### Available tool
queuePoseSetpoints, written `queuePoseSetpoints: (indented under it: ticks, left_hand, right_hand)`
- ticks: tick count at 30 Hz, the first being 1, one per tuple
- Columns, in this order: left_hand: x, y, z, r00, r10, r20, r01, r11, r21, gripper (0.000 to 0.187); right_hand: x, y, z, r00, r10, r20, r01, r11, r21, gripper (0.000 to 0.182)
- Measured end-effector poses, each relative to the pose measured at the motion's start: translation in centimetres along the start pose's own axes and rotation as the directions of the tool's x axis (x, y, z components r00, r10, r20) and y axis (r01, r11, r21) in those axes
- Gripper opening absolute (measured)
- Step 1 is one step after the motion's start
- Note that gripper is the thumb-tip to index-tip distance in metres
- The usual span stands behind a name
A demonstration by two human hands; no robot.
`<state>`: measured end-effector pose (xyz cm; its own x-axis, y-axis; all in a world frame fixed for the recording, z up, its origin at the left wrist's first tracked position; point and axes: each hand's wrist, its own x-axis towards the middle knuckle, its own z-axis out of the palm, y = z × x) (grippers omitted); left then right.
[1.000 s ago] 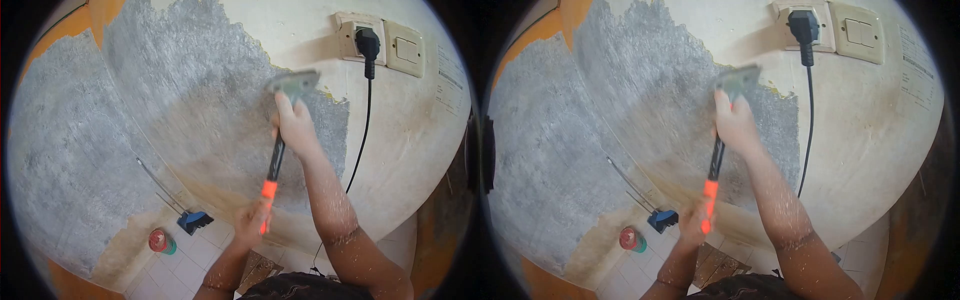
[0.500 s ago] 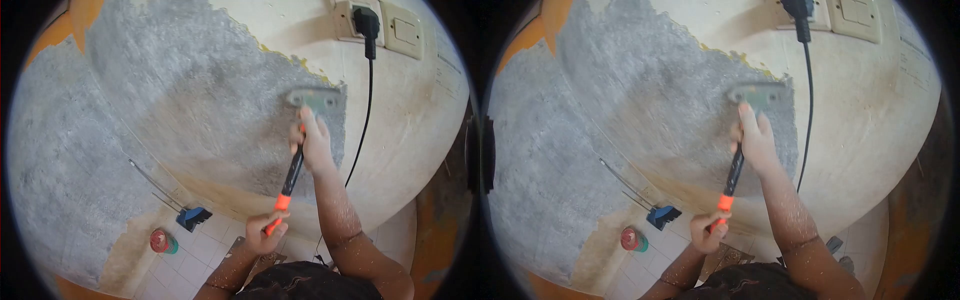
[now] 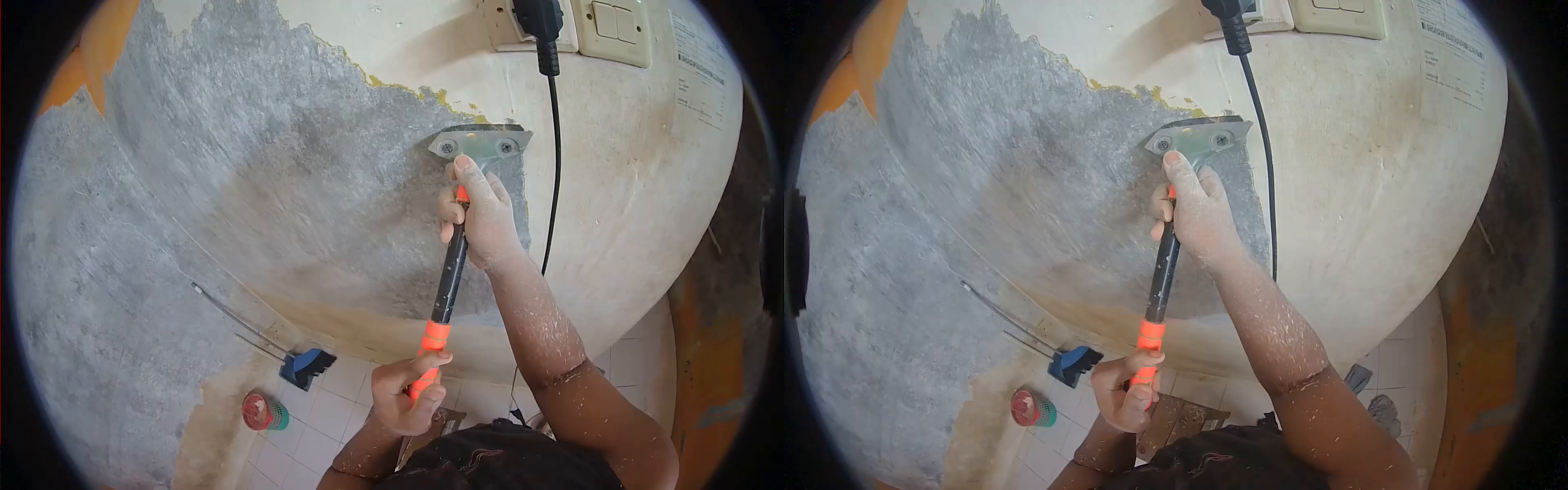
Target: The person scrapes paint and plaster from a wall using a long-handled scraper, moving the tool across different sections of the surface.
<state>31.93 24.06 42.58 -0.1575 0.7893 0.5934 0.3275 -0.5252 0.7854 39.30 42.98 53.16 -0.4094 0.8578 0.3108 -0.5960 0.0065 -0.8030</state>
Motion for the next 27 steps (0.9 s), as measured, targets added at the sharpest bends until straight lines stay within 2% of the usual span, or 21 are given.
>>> queuePoseSetpoints:
  ticks: [3,6,7,8,10,11,12,13,14,16,18,19,20,21,24,27]
  left_hand:
    - [-0.7,-0.8,0.7,0.998,-0.043,-0.051,0.047,0.995,0.084,0.028]
    - [-1.6,-0.6,1.7,0.996,-0.073,-0.042,0.074,0.996,0.039,0.028]
    - [-1.1,-0.6,1.6,0.999,-0.012,-0.040,0.017,0.993,0.120,0.028]
    - [-0.7,-0.2,1.2,0.999,-0.016,-0.040,0.021,0.993,0.120,0.028]
    - [0.2,2.4,0.0,0.995,-0.092,0.027,0.092,0.996,0.016,0.029]
    - [0.4,3.1,-0.5,0.999,-0.049,0.012,0.050,0.995,-0.089,0.028]
    - [0.5,2.9,-0.6,0.998,-0.059,0.011,0.060,0.994,-0.096,0.028]
    - [0.5,2.2,-0.6,0.999,-0.046,-0.014,0.046,0.998,0.033,0.027]
    - [0.2,1.2,-0.5,0.999,-0.029,-0.035,0.034,0.986,0.162,0.026]
    - [-1.7,-1.4,1.3,0.994,-0.068,-0.089,0.076,0.993,0.093,0.022]
    - [-1.4,-1.7,2.4,0.995,0.061,-0.077,-0.056,0.996,0.066,0.025]
    - [-0.6,-1.4,2.5,0.995,0.064,-0.071,-0.053,0.988,0.146,0.027]
    - [0.2,-0.9,2.4,0.995,0.062,-0.073,-0.051,0.988,0.143,0.027]
    - [1.4,0.1,2.1,0.995,0.071,-0.073,-0.063,0.993,0.101,0.027]
    - [1.6,-0.3,1.6,0.992,0.104,-0.075,-0.101,0.994,0.050,0.028]
    - [-0.1,-1.2,2.5,0.996,0.059,-0.068,-0.050,0.991,0.124,0.030]
  right_hand:
    - [-0.8,1.1,-0.4,1.000,-0.026,0.010,0.026,1.000,0.011,0.029]
    - [-1.3,2.1,-1.2,1.000,0.005,-0.028,-0.007,0.999,-0.052,0.029]
    - [-0.9,1.7,-1.4,1.000,-0.003,-0.001,0.003,0.997,-0.080,0.035]
    - [-0.4,1.3,-1.3,1.000,-0.004,0.025,0.007,0.994,-0.106,0.041]
    - [-0.1,-0.4,0.1,0.998,-0.018,0.053,0.021,0.999,-0.044,0.040]
    - [-0.3,-0.8,0.7,1.000,0.001,0.015,-0.001,1.000,0.015,0.039]
    - [-0.6,-0.8,1.0,0.999,0.034,-0.020,-0.033,0.997,0.068,0.037]
    - [-0.5,-0.1,0.9,1.000,-0.026,0.000,0.026,0.996,0.086,0.034]
    - [-0.8,0.9,0.5,1.000,-0.014,-0.004,0.014,0.997,0.077,0.034]
    - [-1.2,2.2,-0.3,0.999,-0.033,-0.016,0.033,0.999,-0.032,0.026]
    - [-1.1,1.6,-0.6,0.999,-0.014,-0.034,0.012,0.998,-0.054,0.027]
    - [-0.4,0.8,-0.5,1.000,-0.032,0.001,0.031,0.995,-0.091,0.028]
    - [0.2,0.0,-0.5,0.999,-0.040,0.031,0.043,0.991,-0.126,0.029]
    - [0.8,-1.0,0.5,0.996,-0.089,0.014,0.090,0.992,-0.091,0.030]
    - [1.0,-1.8,1.4,0.995,-0.102,0.015,0.103,0.994,-0.023,0.030]
    - [-1.0,0.2,-0.2,0.997,-0.050,-0.052,0.044,0.992,-0.117,0.030]
